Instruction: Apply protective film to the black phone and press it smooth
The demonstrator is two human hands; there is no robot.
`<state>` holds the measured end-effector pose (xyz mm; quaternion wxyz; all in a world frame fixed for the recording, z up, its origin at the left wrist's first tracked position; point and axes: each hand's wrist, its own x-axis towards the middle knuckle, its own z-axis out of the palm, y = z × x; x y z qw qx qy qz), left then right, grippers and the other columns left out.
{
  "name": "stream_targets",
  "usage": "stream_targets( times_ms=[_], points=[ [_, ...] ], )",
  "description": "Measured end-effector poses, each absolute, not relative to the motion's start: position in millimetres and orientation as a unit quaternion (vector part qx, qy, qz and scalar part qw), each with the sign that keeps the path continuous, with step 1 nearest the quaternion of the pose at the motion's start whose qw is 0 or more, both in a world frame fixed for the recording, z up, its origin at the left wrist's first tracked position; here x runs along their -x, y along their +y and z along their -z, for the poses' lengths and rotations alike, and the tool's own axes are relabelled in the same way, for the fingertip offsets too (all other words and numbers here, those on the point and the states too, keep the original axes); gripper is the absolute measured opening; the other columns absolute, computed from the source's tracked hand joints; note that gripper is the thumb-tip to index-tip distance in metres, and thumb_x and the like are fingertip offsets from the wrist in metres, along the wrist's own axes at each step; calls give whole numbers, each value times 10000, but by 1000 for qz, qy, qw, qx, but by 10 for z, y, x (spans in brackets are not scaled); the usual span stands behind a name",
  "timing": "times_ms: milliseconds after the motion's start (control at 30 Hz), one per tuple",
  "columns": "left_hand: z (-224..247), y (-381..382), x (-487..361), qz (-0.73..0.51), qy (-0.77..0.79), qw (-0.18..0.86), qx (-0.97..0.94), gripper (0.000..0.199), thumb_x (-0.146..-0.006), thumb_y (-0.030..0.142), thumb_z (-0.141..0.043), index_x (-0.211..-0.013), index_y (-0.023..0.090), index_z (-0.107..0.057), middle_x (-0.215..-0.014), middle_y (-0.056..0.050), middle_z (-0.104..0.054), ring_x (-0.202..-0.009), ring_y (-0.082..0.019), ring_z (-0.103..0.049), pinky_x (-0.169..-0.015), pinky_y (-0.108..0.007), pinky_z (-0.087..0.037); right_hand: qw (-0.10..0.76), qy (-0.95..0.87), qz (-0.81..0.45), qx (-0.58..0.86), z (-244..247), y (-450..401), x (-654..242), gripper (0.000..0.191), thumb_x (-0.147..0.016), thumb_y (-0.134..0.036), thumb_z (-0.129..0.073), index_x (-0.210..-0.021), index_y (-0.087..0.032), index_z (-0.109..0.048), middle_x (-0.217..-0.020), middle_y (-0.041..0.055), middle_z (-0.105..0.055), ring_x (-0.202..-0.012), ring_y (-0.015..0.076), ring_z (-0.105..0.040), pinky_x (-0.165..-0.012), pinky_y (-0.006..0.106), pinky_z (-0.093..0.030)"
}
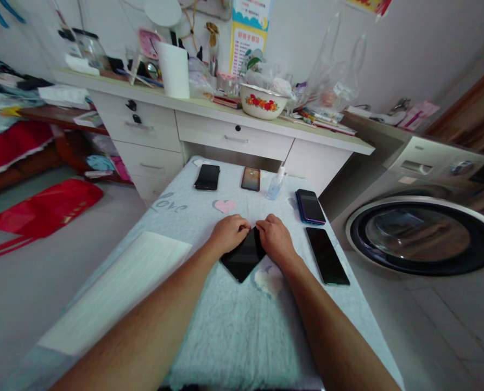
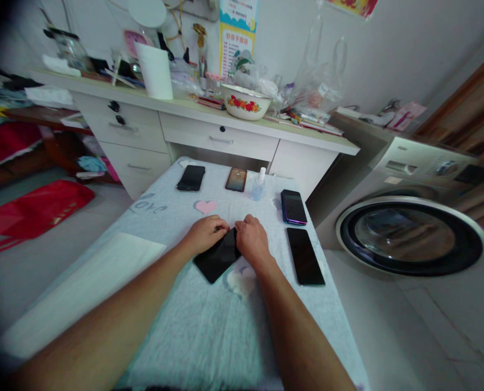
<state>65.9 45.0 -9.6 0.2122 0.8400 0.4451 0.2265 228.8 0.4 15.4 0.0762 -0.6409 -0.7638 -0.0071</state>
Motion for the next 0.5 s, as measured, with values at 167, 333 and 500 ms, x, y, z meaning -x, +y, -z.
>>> stream_targets(
  times_ms=[167,333,500],
  points=[
    [111,457,-655,-231,442,212,-841,202,-832,201,-532,-865,205,-730,-868,-30,-677,-857,-173,-617,-761,-270,-455,78,-762,10,643,-170,-4,-2308,310,-982,-223,-393,-979,-191,-701,-929,88,-589,-951,194,-530,-845,275,-364],
    [99,449,-652,-230,446,218,-837,200,-829,193,-537,-871,195,-732,-872,-36,-676,-855,-177,-619,-761,-276,-452,85,-749,12,657,-167,-20,-2326,311,-971,-211,-401,-1007,-188,-710,-931,94,-593,-957,198,-532,-845,278,-363],
    [95,448,-649,-228,445,220,-838,206,-830,192,-529,-865,202,-732,-878,-32,-678,-857,-172,-615,-759,-271,-448,91,-747,14,659,-149,-23,-2322,313,-973,-214,-397,-991,-188,-709,-927,92,-588,-958,200,-528,-841,280,-363]
  ],
)
